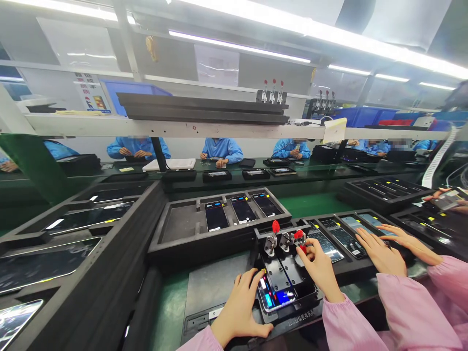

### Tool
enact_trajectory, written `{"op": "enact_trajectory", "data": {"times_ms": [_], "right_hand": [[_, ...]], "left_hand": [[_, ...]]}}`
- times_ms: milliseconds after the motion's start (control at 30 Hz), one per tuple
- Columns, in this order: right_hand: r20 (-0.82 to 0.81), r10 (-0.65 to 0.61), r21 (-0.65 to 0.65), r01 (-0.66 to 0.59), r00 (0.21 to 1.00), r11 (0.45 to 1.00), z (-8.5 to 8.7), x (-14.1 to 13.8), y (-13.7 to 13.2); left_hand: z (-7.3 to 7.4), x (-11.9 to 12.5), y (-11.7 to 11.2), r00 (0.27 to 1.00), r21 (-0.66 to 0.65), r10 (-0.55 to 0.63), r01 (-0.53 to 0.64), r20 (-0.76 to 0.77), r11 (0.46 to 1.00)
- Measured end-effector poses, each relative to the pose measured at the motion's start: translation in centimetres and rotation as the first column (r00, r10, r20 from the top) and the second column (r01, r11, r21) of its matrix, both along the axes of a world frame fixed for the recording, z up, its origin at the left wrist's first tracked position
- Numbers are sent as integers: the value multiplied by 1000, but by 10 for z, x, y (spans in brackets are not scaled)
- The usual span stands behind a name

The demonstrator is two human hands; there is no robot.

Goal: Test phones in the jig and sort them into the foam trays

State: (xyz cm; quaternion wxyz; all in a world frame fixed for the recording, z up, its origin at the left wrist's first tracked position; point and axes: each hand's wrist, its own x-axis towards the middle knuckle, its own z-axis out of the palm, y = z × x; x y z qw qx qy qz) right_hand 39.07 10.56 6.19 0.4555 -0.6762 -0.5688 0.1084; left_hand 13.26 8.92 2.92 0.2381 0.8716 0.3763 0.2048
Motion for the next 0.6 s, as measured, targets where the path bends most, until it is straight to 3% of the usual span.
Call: {"op": "enact_trajectory", "data": {"times_ms": [100,233,333,400,433,500,533,600], "right_hand": [[10,-62,28,61,998,998,9,-1,-3],[-15,-208,165,208,978,964,36,-4,-15],[-3,-235,312,224,972,923,46,-15,-32],[24,-219,436,187,975,881,39,-33,-47],[47,-167,480,124,985,868,33,-47,-53],[158,55,494,-127,986,860,17,-78,-61],[245,206,443,-298,947,845,10,-95,-62],[399,473,218,-582,786,783,1,-125,-59]], "left_hand": [[2,2,0,1000,-6,0,0,-19,1000],[9,-6,-2,998,-9,12,-13,-64,1000],[11,-35,-9,992,15,63,-62,-106,998],[9,-64,-17,984,33,125,-122,-123,992],[8,-79,-22,979,41,168,-164,-120,986],[3,-106,-34,952,66,300,-296,-55,953],[0,-117,-40,928,81,371,-371,8,925],[-5,-133,-53,858,108,483,-504,173,857]]}}
